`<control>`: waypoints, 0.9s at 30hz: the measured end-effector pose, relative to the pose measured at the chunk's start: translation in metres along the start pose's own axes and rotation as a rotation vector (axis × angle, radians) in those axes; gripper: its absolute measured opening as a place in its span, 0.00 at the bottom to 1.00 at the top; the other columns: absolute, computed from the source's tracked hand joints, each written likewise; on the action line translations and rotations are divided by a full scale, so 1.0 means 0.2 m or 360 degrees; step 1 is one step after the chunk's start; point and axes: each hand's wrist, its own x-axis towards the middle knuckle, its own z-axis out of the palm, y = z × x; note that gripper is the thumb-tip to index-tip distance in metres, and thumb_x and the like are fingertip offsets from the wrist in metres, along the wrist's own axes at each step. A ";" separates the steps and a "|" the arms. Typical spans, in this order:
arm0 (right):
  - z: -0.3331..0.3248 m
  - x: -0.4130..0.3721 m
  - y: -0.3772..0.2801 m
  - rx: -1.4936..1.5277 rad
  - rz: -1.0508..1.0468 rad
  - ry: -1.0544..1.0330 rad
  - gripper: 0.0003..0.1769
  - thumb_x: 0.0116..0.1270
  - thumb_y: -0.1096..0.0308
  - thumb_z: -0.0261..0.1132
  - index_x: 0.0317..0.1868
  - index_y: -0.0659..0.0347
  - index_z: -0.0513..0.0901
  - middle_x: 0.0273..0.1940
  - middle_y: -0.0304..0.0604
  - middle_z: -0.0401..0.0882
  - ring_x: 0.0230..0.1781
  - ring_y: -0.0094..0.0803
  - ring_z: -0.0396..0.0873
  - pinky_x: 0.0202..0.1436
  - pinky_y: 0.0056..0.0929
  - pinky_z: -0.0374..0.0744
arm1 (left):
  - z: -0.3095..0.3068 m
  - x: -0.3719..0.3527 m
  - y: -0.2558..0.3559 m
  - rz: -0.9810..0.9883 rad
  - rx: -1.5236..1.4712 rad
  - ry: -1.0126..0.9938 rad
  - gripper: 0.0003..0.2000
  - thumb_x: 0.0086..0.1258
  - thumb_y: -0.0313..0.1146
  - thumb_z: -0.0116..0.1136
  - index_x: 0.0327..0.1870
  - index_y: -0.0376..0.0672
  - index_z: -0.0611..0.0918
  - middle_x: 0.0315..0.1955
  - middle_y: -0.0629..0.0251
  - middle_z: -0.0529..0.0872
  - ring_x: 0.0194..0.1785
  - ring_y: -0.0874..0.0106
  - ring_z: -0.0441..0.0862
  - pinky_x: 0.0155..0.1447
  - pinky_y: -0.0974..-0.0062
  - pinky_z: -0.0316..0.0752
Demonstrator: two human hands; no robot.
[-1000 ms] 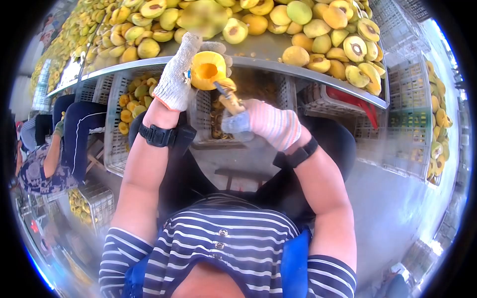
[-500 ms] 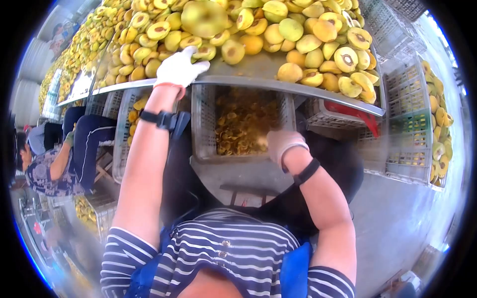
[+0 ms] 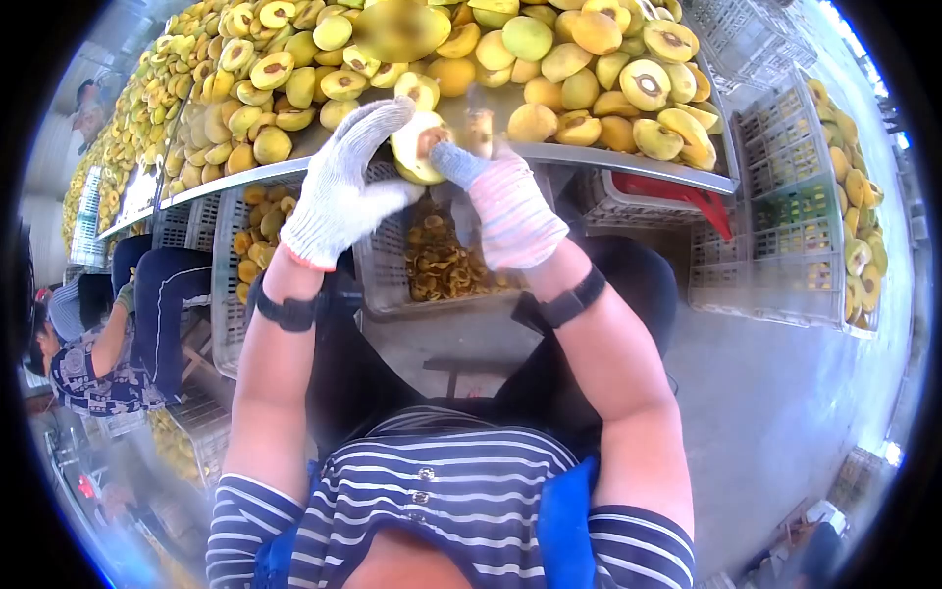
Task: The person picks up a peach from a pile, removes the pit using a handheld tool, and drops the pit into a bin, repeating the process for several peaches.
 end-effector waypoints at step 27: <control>0.13 0.02 0.17 -0.1039 -0.0417 -0.0050 0.18 0.68 0.63 0.72 0.50 0.66 0.78 0.39 0.49 0.84 0.38 0.37 0.83 0.42 0.33 0.80 | 0.15 -0.05 -0.20 -0.0501 -0.1115 0.0435 0.18 0.80 0.37 0.52 0.63 0.33 0.74 0.53 0.53 0.84 0.56 0.64 0.83 0.62 0.67 0.80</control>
